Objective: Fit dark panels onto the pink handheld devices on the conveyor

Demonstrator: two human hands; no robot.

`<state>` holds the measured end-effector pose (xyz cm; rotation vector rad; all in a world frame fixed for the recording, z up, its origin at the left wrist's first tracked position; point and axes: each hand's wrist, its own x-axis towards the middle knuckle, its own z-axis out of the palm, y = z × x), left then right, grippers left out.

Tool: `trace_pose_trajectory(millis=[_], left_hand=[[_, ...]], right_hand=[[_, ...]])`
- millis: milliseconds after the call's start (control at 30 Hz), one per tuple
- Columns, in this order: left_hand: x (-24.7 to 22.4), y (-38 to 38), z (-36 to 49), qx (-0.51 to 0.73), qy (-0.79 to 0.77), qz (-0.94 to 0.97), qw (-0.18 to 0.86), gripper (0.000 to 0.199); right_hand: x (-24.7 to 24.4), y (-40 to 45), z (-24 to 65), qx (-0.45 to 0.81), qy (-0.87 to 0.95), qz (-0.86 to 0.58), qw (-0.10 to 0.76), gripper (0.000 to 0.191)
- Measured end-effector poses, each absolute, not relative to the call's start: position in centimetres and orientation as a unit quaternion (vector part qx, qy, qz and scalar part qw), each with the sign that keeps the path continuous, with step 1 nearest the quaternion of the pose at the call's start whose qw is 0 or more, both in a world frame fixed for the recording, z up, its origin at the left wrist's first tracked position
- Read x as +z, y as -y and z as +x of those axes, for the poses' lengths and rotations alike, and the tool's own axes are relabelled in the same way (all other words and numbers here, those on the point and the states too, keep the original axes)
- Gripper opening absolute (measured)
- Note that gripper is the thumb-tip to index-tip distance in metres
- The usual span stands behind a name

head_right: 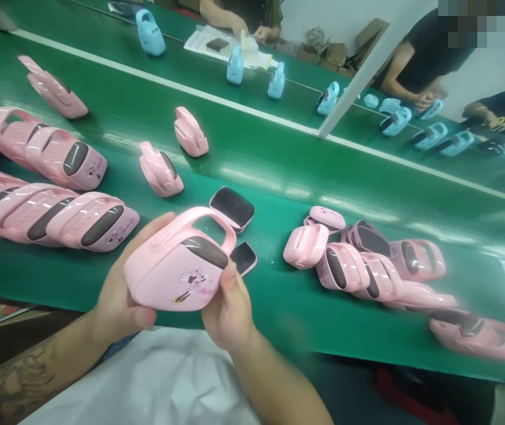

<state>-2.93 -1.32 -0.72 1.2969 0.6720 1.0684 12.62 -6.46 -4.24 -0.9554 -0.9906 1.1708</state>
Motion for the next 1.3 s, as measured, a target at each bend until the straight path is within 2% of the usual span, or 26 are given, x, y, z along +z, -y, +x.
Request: trace_pose_trajectory(millis=[133, 267, 467, 600, 767, 933, 1100, 1300], left_hand=[[-0.2, 1.0, -4.6, 0.365, -0.357, 0.549, 0.662, 0.111], [0.4, 1.0, -4.6, 0.324, -0.399, 0.518, 0.684, 0.101], [1.6, 1.4, -3.5, 0.33, -0.367, 0.521, 0.696, 0.079], [1.6, 1.8, -3.6, 0.327, -0.397, 0.524, 0.679, 0.08], [1.1, 2.0, -3.8, 0.342, -0.414, 0.538, 0.65, 0.083], [1.1, 2.0, -3.8, 0.339, -0.392, 0.538, 0.665, 0.082], [1.3, 2.2, -3.7, 0.355, -0.365, 0.518, 0.688, 0.084], [1.1, 2.6, -3.8, 0.36, -0.351, 0.516, 0.693, 0.082]], right_hand=[[-4.4, 6.9, 14.0, 0.475, 0.413, -0.455, 0.63, 0.065], [-4.2, 7.5, 14.7, 0.469, 0.447, -0.461, 0.606, 0.069], [-3.5, 7.7, 14.9, 0.507, 0.466, -0.403, 0.602, 0.066], [-3.8, 8.3, 15.2, 0.501, 0.488, -0.414, 0.583, 0.065], [-4.6, 9.5, 15.6, 0.498, 0.472, -0.461, 0.563, 0.076], [-4.8, 10.0, 15.7, 0.485, 0.427, -0.463, 0.607, 0.063], [-4.2, 10.3, 15.7, 0.462, 0.411, -0.468, 0.631, 0.059], [-2.8, 11.1, 16.5, 0.428, 0.465, -0.529, 0.567, 0.071]])
